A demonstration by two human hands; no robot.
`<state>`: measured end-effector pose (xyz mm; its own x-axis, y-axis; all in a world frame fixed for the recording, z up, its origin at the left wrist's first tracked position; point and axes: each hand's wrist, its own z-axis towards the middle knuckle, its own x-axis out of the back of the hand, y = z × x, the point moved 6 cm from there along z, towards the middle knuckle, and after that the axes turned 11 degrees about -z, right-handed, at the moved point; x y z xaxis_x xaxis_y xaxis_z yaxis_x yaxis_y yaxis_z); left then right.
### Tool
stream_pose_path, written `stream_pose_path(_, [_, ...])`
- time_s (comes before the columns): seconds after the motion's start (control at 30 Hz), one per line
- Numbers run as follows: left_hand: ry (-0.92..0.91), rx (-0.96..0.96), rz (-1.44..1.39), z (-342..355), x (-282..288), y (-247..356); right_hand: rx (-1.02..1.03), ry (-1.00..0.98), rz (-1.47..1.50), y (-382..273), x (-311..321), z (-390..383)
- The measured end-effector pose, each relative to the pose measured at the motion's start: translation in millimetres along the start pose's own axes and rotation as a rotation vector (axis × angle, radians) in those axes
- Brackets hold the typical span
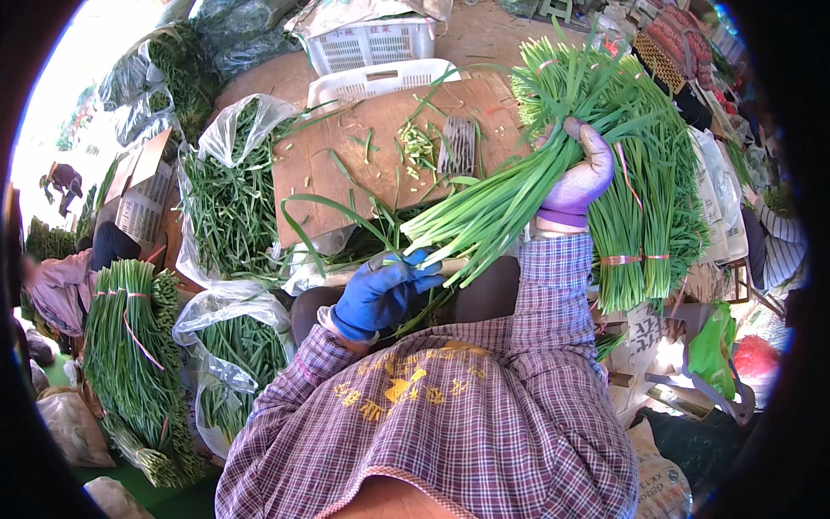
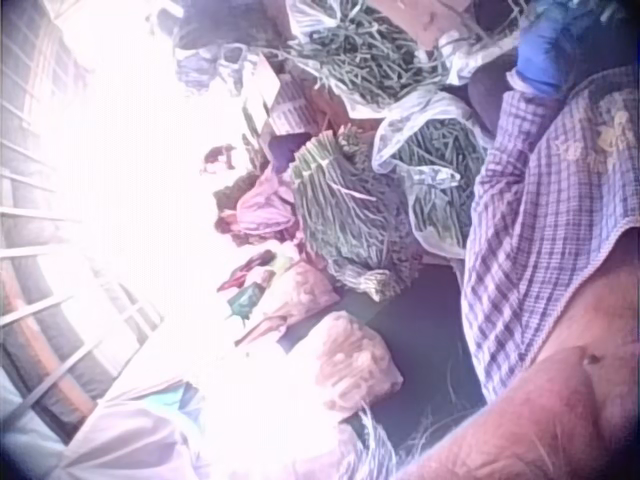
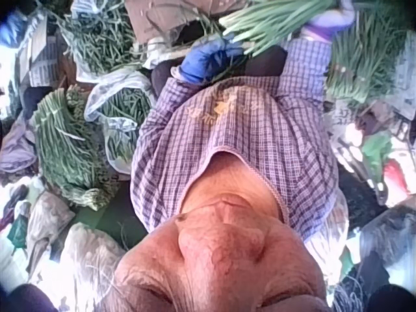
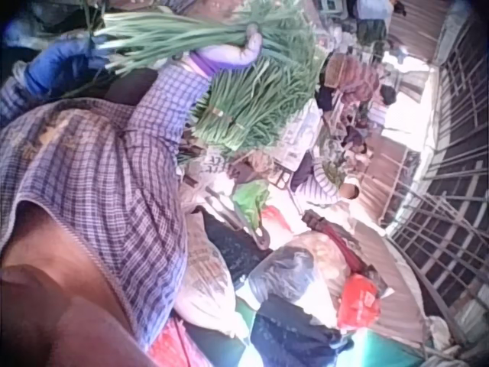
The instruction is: The person trims the ends of green onions using a knife on a wooden board, then bundles them with rubber bands. The person places the finished bundles on a nearby pile and continues processing more onions from a plastic bag.
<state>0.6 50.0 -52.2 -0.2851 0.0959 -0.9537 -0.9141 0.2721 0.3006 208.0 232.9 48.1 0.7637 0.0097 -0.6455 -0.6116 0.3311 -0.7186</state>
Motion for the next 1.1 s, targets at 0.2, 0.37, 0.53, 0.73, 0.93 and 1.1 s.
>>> stream_pose_path(0.2, [0.256,-0.088,0.187,-5.3,60.3,28.8,0.105,0.089,-0.120,-14.1,35.4,21.2])
stream_pose_path(0.37, [0.497,-0.422,1.659,-12.9,82.9,66.7,0.109,0.216,-0.114,-22.1,38.2,19.4])
stream_pose_path(0.53, [0.448,-0.169,1.392,-10.5,70.5,66.1,0.094,0.297,-0.128,-20.9,33.8,16.2])
stream_pose_path(0.73, [0.119,-0.096,1.477,3.0,-43.1,20.3,0.072,0.155,-0.189,0.6,13.7,5.5])
stream_pose_path(0.93, [0.106,-0.278,1.746,23.6,-35.6,3.1,0.221,0.090,-0.335,-1.7,-7.6,-14.3])
stream_pose_path(1.1, [0.284,0.059,0.792,15.2,-6.8,-16.1,0.368,0.041,-0.452,-7.6,0.5,-13.8])
